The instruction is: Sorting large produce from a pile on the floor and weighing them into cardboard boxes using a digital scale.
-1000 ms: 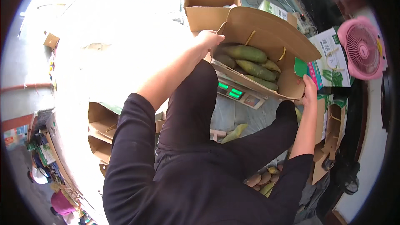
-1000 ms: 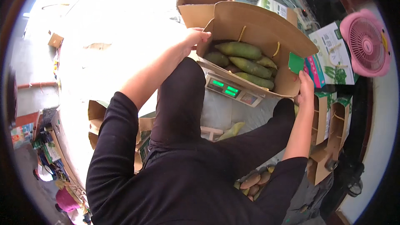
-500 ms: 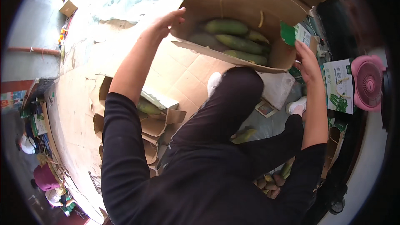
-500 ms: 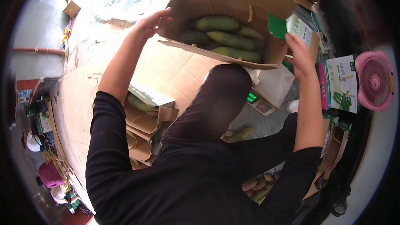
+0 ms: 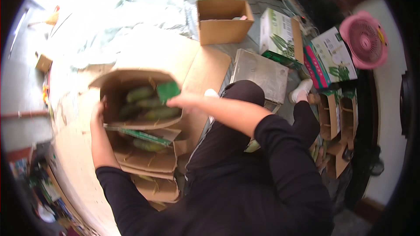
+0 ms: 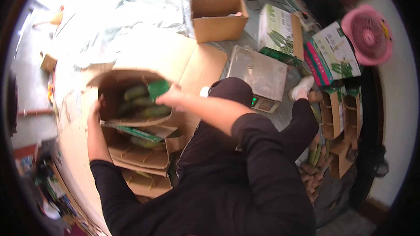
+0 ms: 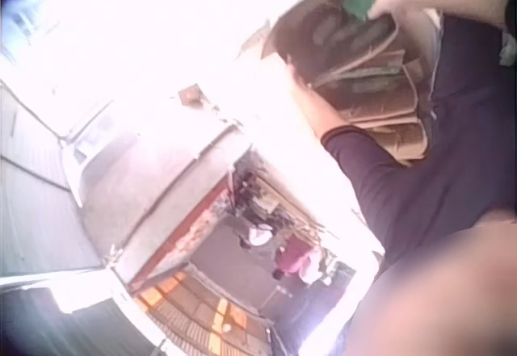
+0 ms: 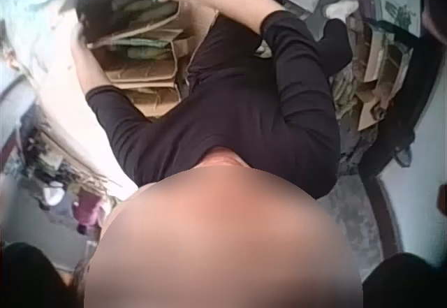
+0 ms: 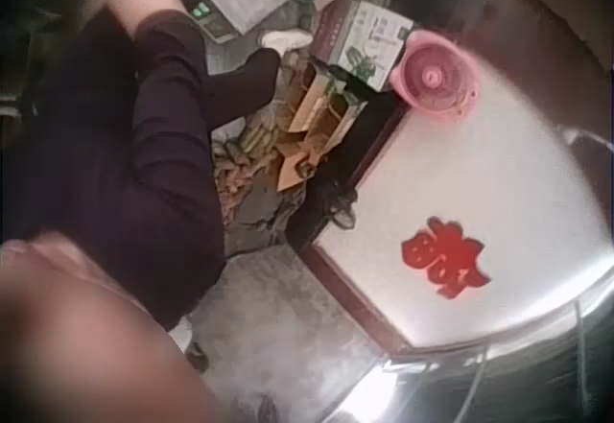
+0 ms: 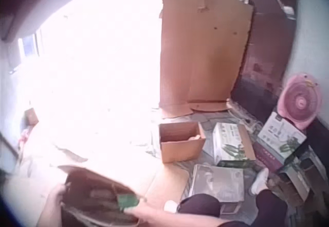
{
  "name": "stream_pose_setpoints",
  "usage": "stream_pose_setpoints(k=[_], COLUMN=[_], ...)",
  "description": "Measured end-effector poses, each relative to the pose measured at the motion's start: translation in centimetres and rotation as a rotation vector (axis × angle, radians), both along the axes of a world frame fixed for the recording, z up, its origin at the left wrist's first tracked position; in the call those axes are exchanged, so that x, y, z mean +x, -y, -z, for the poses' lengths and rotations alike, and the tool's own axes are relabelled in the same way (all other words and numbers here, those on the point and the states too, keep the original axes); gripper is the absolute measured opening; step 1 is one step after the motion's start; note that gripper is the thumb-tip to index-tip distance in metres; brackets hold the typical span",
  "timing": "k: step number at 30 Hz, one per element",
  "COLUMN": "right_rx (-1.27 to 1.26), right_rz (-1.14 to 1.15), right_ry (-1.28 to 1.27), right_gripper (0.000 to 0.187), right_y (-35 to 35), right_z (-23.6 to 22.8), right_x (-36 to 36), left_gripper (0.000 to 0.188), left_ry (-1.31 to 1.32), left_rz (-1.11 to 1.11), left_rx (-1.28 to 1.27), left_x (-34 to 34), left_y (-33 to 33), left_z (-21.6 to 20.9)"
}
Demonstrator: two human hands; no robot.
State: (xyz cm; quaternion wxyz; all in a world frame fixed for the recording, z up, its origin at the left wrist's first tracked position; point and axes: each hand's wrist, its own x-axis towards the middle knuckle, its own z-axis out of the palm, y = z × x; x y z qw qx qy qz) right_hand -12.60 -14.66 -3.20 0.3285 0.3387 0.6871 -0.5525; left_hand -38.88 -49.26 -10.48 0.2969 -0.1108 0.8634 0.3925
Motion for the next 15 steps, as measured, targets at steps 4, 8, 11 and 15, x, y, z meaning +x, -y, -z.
stream_pose_setpoints(k=[4, 8, 11, 15], right_rx=[-0.091, 0.045, -0.121, -0.218], right_rz=[-0.260, -0.602, -0.168, 0.198], right_ry=[0.087, -0.457, -0.640, -0.664], right_gripper=[0.063, 0.036, 0.029, 0.034], right_y=[1.9, 0.0, -2.4, -8.8], right_z=[-0.8, -2.9, -4.7, -6.8], right_x=[1.5, -0.4, -0.4, 3.1], left_gripper=[0.051, 0.041, 0.032, 0.041], left_ry=[-0.104, -0.212, -0.217, -0.107], left_rz=[0.277, 0.242, 0.279, 0.210], left_rx=[-0.053, -0.183, 0.002, -0.065], left_x=[2.9, 0.2, -0.4, 1.3], left_y=[1.6, 2.9, 4.3, 2.7], left_z=[2.0, 0.6, 0.8, -1.0])
